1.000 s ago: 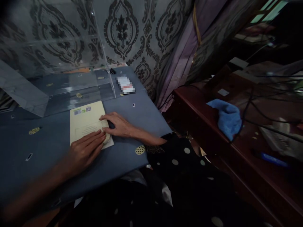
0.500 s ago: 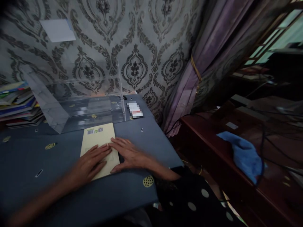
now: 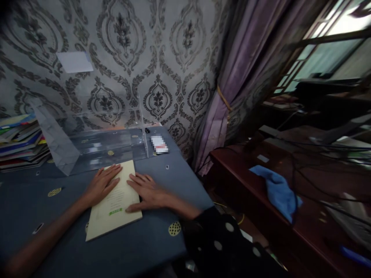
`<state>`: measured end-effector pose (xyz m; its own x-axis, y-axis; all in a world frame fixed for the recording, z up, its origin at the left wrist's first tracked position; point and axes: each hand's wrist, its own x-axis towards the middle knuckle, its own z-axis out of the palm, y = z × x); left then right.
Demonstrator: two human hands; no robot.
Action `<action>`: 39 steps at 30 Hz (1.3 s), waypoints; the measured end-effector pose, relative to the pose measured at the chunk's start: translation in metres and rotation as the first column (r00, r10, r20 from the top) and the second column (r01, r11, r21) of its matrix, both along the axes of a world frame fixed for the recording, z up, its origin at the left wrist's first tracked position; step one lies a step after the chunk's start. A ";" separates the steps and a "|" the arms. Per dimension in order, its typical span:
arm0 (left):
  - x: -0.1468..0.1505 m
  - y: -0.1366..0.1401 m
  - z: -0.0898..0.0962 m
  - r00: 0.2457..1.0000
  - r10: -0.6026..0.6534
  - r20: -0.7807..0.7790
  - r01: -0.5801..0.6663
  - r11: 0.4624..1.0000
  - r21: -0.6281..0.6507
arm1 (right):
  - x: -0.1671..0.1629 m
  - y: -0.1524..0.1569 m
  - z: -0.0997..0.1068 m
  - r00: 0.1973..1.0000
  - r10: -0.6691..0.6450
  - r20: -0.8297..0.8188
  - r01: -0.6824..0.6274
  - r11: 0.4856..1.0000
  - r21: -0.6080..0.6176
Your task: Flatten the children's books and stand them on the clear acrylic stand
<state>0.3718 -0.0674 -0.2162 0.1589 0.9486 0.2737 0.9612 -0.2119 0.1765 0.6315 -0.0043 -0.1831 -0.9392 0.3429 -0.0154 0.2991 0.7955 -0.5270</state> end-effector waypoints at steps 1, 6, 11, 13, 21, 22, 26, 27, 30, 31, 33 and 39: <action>-0.001 0.000 -0.002 1.000 0.002 0.002 -0.003 1.000 0.013 | -0.006 0.003 0.002 1.000 -0.014 0.010 0.014 1.000 0.026; -0.002 0.000 -0.006 1.000 0.014 0.010 -0.014 1.000 0.019 | -0.043 0.024 0.003 0.991 -0.134 0.027 0.129 0.981 0.147; -0.002 0.000 -0.007 0.998 0.052 0.021 -0.052 0.998 0.024 | -0.056 0.025 -0.005 0.968 -0.251 -0.016 0.249 0.947 0.202; -0.003 0.000 -0.010 0.998 0.055 0.028 -0.057 0.997 0.055 | -0.052 0.018 -0.007 0.964 -0.262 -0.030 0.263 0.942 0.211; -0.001 -0.005 -0.019 0.998 0.062 -0.030 -0.059 0.994 0.092 | -0.024 -0.018 -0.006 0.980 -0.196 0.020 0.187 0.958 0.217; 0.001 -0.007 -0.019 0.997 0.064 -0.039 -0.060 0.994 0.091 | -0.021 -0.023 -0.005 0.982 -0.189 0.027 0.180 0.961 0.211; 0.008 -0.020 -0.023 0.996 0.068 -0.061 -0.061 0.991 0.119 | -0.007 -0.043 -0.003 0.985 -0.173 0.028 0.164 0.967 0.196; 0.011 -0.024 -0.024 0.995 0.070 -0.066 -0.061 0.990 0.126 | -0.002 -0.049 -0.002 0.986 -0.165 0.026 0.158 0.969 0.190; 0.021 -0.039 -0.026 0.995 0.073 -0.074 -0.062 0.989 0.136 | 0.016 -0.071 0.004 0.993 -0.120 0.019 0.116 0.982 0.149; 0.025 -0.044 -0.027 0.995 0.072 -0.075 -0.060 0.988 0.140 | 0.023 -0.079 0.007 0.995 -0.103 0.015 0.100 0.987 0.130; 0.032 -0.056 -0.027 0.995 0.064 -0.077 -0.052 0.987 0.152 | 0.040 -0.094 0.010 0.997 -0.071 -0.002 0.071 0.993 0.097; 0.054 -0.090 -0.033 0.995 0.030 -0.095 -0.011 0.982 0.191 | 0.086 -0.126 -0.009 0.996 0.075 -0.039 -0.070 0.992 0.108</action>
<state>0.4259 -0.1572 -0.2491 0.1743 0.8844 0.4330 0.9763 -0.2124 0.0408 0.7177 -0.1305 -0.1925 -0.9606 0.2716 0.0587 0.2175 0.8664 -0.4495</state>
